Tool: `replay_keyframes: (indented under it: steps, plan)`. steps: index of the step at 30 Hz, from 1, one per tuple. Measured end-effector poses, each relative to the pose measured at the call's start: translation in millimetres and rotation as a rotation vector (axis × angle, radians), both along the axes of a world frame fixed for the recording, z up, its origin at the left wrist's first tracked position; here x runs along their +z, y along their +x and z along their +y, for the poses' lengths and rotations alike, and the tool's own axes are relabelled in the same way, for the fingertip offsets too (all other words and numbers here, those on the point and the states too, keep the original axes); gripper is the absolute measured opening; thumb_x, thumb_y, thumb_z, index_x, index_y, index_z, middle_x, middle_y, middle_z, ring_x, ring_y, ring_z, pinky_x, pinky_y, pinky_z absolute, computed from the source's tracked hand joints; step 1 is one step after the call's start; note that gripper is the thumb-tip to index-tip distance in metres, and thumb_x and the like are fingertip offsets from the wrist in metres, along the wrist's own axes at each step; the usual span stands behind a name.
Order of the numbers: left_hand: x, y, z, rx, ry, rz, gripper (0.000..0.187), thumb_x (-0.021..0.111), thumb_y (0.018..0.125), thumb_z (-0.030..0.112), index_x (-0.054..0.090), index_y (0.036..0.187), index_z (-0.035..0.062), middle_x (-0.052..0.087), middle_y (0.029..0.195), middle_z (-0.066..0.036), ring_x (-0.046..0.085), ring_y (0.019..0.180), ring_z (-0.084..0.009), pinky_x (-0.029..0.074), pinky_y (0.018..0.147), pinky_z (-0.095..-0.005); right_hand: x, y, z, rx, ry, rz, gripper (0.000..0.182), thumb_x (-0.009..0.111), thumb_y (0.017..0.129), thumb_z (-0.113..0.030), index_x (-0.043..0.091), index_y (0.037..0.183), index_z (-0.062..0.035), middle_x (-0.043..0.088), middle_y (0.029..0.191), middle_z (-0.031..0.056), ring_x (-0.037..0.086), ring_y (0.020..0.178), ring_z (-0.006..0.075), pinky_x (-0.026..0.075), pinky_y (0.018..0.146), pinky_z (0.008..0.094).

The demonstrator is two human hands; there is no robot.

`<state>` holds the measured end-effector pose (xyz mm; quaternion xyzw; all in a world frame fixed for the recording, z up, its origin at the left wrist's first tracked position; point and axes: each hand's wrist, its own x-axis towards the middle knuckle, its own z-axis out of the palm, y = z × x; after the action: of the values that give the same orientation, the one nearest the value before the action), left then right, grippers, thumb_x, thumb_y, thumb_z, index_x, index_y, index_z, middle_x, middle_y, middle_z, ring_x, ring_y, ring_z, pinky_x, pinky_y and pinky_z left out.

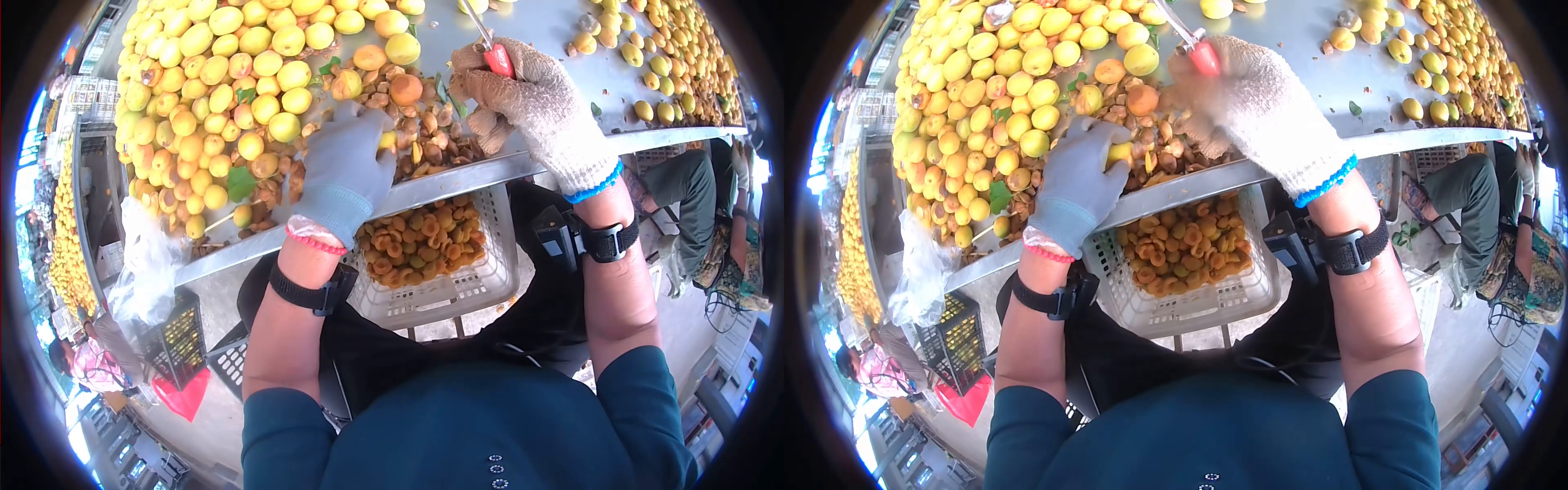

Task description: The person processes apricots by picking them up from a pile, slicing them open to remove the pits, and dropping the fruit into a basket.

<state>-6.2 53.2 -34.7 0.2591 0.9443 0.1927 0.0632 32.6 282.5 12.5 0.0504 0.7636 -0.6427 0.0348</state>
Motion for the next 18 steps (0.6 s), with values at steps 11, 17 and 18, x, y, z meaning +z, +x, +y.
replay_keyframes:
  steps: [11,17,18]
  plan:
    - [36,-2,-13,0.155,1.166,-0.684,0.046,0.052,0.095,0.014,0.048,0.139,-0.0027,0.052,0.142,-0.018,0.063,0.115,-0.0279,0.055,0.089,-0.0362,17,5,-4,-0.076,-0.217,-0.124,0.033,0.058,0.098,-0.033,0.065,0.113,-0.0037,0.067,0.08,0.0021,0.057,0.055,0.0057,0.046,0.049,0.0199]
    - [30,-6,-25,-0.042,1.67,-1.238,0.064,0.052,0.092,0.018,0.035,0.148,-0.0072,0.044,0.149,-0.02,0.061,0.116,-0.0281,0.051,0.093,-0.0387,26,16,-24,0.173,-0.252,-0.235,0.031,0.057,0.098,-0.036,0.064,0.104,-0.0059,0.052,0.069,-0.0043,0.048,0.049,0.0039,0.038,0.044,0.0189]
    - [31,-6,-26,-0.107,1.75,-1.36,0.064,0.053,0.092,0.019,0.035,0.148,-0.0074,0.044,0.149,-0.02,0.061,0.115,-0.028,0.051,0.091,-0.0381,27,18,-28,0.223,-0.271,-0.293,0.031,0.058,0.097,-0.036,0.065,0.104,-0.0059,0.051,0.069,-0.0047,0.047,0.049,0.0038,0.038,0.044,0.0189]
